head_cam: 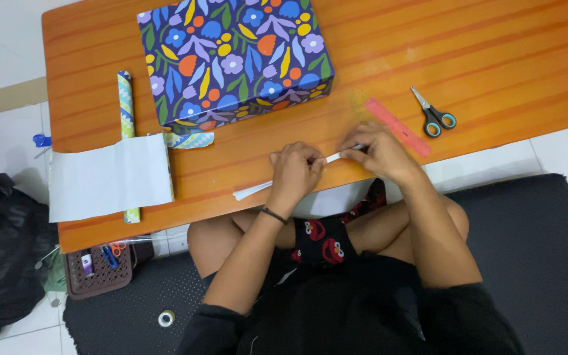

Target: The person folds a long strip of white paper repeatedly on a wooden table, creating a narrow, accordion-style folded piece. The person smooths the folds and adjusts the paper throughout the process.

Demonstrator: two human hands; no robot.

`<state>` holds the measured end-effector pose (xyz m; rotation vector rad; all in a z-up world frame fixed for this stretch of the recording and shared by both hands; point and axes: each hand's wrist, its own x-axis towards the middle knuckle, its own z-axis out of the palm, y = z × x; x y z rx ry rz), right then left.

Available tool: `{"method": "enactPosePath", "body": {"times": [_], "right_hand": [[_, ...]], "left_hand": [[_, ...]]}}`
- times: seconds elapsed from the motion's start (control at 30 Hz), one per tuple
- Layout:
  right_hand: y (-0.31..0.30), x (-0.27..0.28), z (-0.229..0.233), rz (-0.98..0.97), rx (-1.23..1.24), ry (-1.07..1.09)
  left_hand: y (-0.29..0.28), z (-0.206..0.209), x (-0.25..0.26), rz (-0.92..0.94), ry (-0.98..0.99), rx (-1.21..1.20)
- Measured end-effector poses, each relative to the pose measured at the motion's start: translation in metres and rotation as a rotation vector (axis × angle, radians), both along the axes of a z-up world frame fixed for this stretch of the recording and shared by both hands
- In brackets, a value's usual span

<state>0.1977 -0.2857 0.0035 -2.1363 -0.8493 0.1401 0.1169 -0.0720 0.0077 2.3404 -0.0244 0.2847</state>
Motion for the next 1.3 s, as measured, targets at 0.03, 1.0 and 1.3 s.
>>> {"method": "enactPosePath", "body": {"times": [0.03, 1.0, 1.3], "right_hand": [[-0.005, 0.001, 0.0, -0.036, 0.004, 0.063], [-0.015, 0.004, 0.026, 0.095, -0.297, -0.342], [-0.006, 0.015, 0.034, -0.111, -0.397, 0.058]], "left_hand": [[-0.001, 0.0, 0.001, 0.005, 0.031, 0.004], [-0.018, -0.011, -0.021, 0.015, -0.306, 0.1], [-0.007, -0.002, 0.003, 0.038, 0.155, -0.071]]}}
